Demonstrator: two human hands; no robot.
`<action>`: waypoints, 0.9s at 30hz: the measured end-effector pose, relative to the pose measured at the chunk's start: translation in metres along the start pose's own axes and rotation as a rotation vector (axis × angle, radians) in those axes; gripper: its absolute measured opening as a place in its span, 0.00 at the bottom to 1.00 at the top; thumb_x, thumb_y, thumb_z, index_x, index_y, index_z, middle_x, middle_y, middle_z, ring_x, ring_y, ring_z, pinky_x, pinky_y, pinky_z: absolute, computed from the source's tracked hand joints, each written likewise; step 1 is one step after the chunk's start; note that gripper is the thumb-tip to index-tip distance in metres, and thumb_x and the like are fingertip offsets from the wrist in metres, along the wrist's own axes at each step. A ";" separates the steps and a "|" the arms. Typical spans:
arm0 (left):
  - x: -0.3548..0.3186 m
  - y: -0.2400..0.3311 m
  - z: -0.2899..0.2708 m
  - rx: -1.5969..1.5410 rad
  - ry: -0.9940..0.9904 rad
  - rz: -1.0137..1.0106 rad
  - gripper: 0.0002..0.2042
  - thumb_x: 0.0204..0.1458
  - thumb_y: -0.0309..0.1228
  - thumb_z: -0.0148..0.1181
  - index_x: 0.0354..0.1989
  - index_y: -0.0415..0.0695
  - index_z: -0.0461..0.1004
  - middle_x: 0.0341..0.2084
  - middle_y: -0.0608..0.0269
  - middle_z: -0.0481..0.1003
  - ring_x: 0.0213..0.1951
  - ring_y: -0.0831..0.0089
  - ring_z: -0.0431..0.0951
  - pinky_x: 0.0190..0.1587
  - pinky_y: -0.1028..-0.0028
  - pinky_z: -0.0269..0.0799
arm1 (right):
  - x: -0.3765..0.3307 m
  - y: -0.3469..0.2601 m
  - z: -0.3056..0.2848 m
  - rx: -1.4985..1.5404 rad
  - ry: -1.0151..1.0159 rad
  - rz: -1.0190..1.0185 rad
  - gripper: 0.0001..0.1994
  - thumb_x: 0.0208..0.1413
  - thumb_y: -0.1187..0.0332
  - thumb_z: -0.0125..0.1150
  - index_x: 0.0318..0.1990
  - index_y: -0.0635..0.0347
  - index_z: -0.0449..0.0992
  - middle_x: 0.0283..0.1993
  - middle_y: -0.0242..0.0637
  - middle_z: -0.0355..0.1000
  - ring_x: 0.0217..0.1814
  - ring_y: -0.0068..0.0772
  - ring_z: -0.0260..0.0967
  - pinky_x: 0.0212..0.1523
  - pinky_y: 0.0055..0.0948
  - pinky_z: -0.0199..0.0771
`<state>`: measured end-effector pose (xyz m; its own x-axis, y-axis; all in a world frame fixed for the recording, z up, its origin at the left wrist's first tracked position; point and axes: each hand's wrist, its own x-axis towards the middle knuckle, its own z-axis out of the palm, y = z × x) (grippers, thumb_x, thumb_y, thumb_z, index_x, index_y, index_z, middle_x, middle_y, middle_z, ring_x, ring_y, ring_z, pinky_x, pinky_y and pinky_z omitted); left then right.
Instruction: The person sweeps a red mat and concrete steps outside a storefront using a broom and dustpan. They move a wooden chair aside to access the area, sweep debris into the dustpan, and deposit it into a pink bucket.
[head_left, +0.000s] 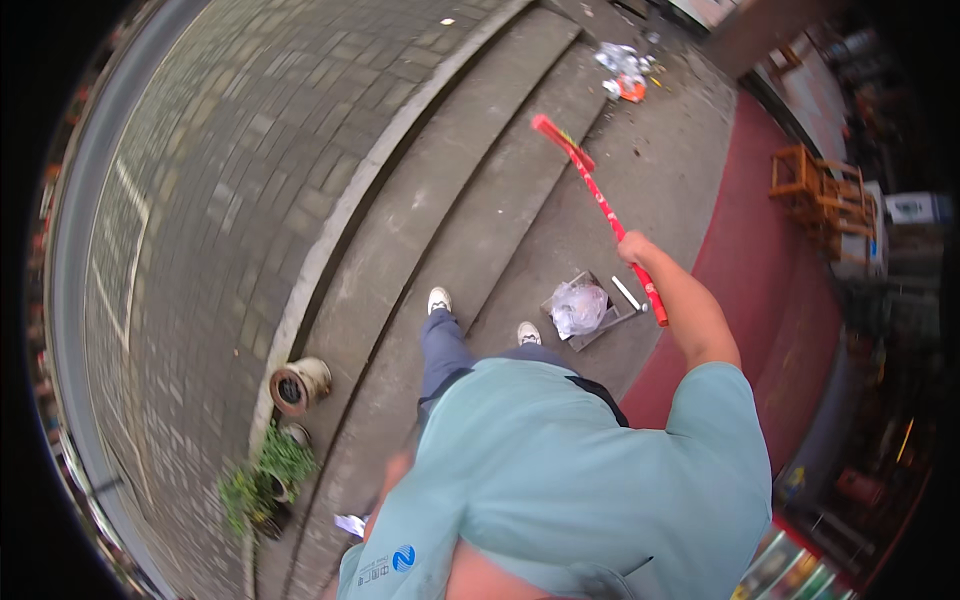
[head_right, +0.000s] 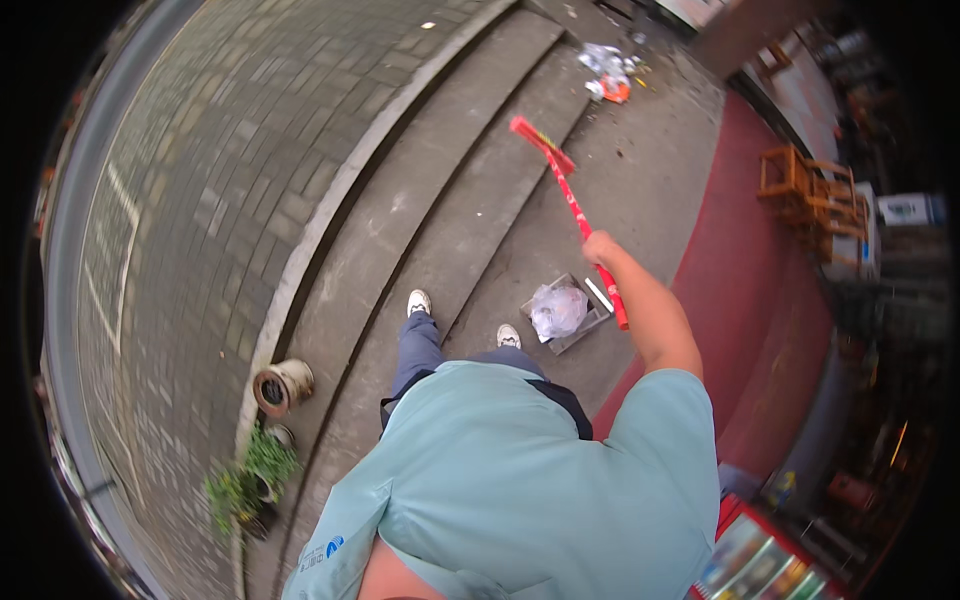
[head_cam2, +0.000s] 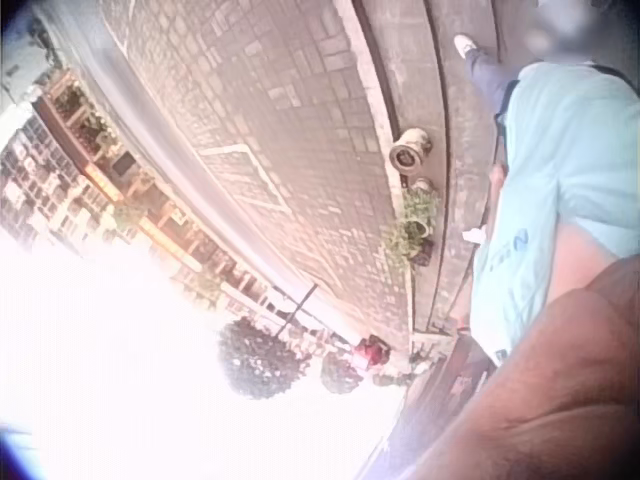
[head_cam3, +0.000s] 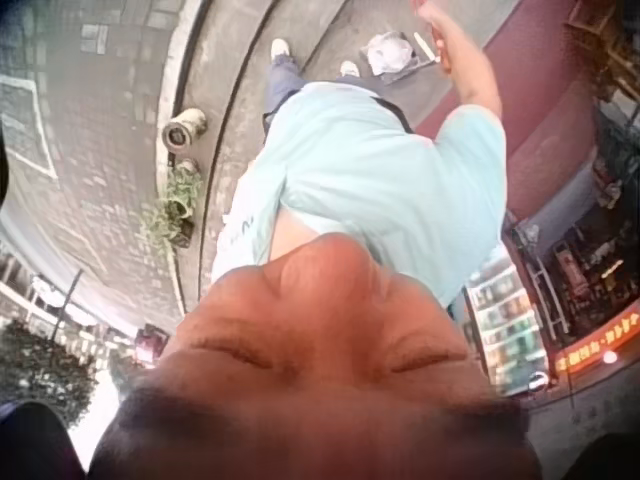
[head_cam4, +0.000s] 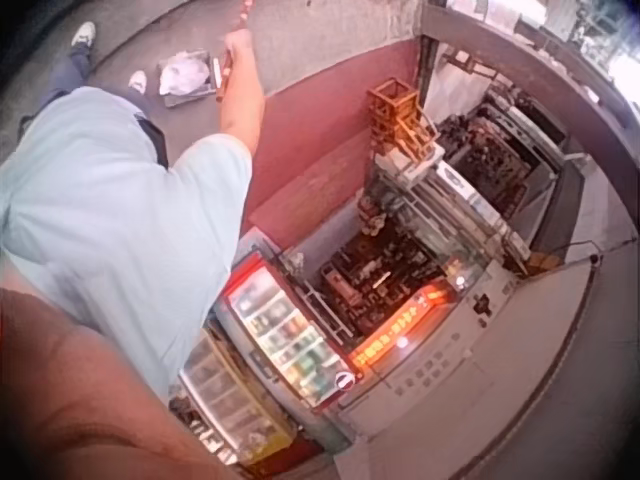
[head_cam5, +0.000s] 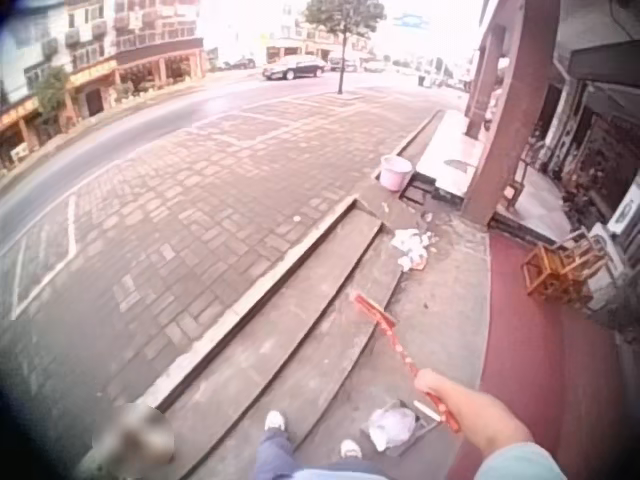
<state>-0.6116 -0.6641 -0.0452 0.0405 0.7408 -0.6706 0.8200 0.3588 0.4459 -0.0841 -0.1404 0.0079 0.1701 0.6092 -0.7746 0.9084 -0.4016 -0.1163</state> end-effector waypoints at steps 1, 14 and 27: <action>0.024 -0.013 -0.031 0.182 -0.097 0.018 0.09 0.45 0.32 0.49 0.30 0.43 0.73 0.26 0.56 0.73 0.29 0.63 0.73 0.31 0.67 0.68 | -0.020 0.009 -0.003 0.156 0.048 0.085 0.05 0.43 0.74 0.49 0.23 0.68 0.68 0.14 0.40 0.63 0.10 0.32 0.58 0.09 0.32 0.56; 0.378 0.183 -0.224 -0.340 0.046 -0.198 0.15 0.38 0.31 0.53 0.34 0.35 0.74 0.26 0.55 0.74 0.30 0.68 0.73 0.33 0.70 0.67 | -0.277 0.197 0.152 1.407 0.098 0.620 0.07 0.49 0.70 0.50 0.21 0.55 0.63 0.13 0.27 0.58 0.09 0.19 0.53 0.07 0.21 0.52; 0.372 0.520 0.067 -0.710 -0.401 -0.370 0.16 0.44 0.45 0.55 0.18 0.50 0.60 0.08 0.71 0.50 0.09 0.76 0.50 0.11 0.75 0.45 | -0.412 0.291 0.383 2.316 -0.159 1.156 0.15 0.47 0.68 0.46 0.11 0.52 0.57 0.08 0.31 0.54 0.05 0.26 0.48 0.04 0.23 0.45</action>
<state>-0.1321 -0.2396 -0.1027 0.1492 0.3016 -0.9417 0.2793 0.9007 0.3328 -0.0366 -0.7702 0.0548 -0.0690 -0.1984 -0.9777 -0.9841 -0.1471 0.0993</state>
